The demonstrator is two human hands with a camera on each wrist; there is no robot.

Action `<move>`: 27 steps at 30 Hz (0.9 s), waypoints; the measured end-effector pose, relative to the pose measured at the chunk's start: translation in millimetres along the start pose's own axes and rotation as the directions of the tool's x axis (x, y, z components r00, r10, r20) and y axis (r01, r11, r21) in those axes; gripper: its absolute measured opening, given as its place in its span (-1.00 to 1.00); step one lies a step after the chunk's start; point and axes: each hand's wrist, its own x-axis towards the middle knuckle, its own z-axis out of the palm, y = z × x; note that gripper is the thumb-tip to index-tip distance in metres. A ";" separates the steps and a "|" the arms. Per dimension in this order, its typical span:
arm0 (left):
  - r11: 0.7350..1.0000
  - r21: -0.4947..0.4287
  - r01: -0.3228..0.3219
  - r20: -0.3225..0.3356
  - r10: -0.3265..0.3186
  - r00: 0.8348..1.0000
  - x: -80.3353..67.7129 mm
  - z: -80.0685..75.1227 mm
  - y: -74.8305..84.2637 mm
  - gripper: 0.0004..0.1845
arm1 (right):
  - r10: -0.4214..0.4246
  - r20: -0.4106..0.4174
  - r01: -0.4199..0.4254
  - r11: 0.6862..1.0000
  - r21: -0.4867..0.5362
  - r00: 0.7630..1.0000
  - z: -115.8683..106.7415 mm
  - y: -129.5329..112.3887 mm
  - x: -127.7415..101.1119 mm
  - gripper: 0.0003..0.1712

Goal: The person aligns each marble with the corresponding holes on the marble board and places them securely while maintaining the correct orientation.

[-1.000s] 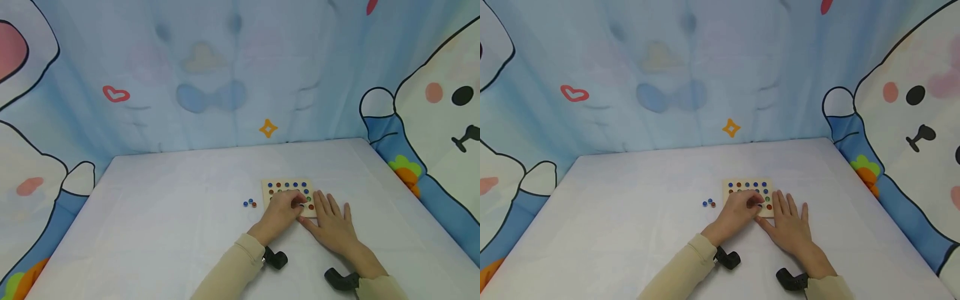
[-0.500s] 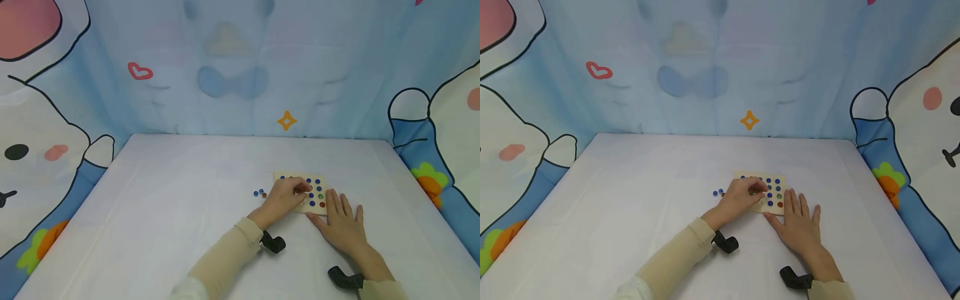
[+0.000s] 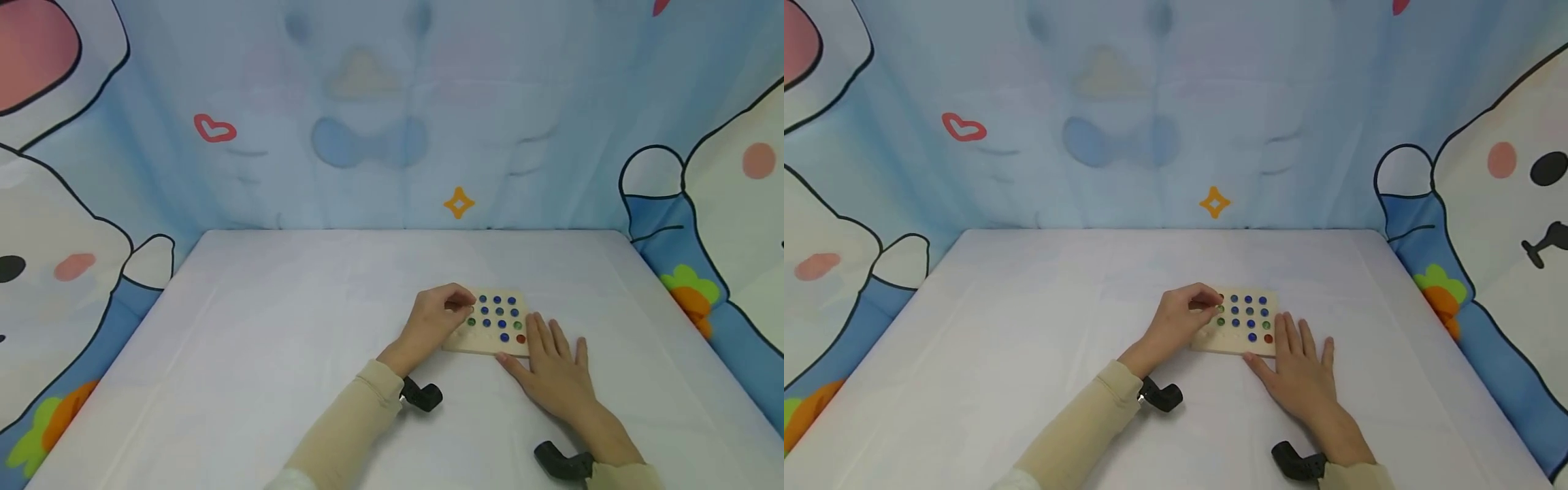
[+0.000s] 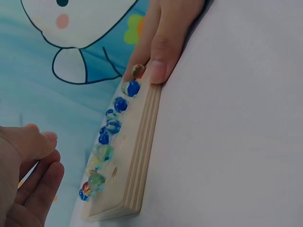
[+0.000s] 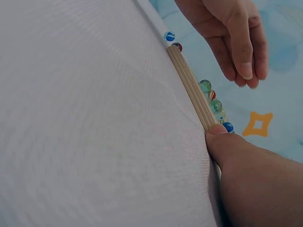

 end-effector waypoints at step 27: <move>0.995 0.081 0.061 -0.083 -0.055 0.995 -9.4 -53.2 -28.3 -0.85 | 0.005 -0.015 -0.005 1.000 -0.002 1.000 3.9 -2.5 5.8 0.21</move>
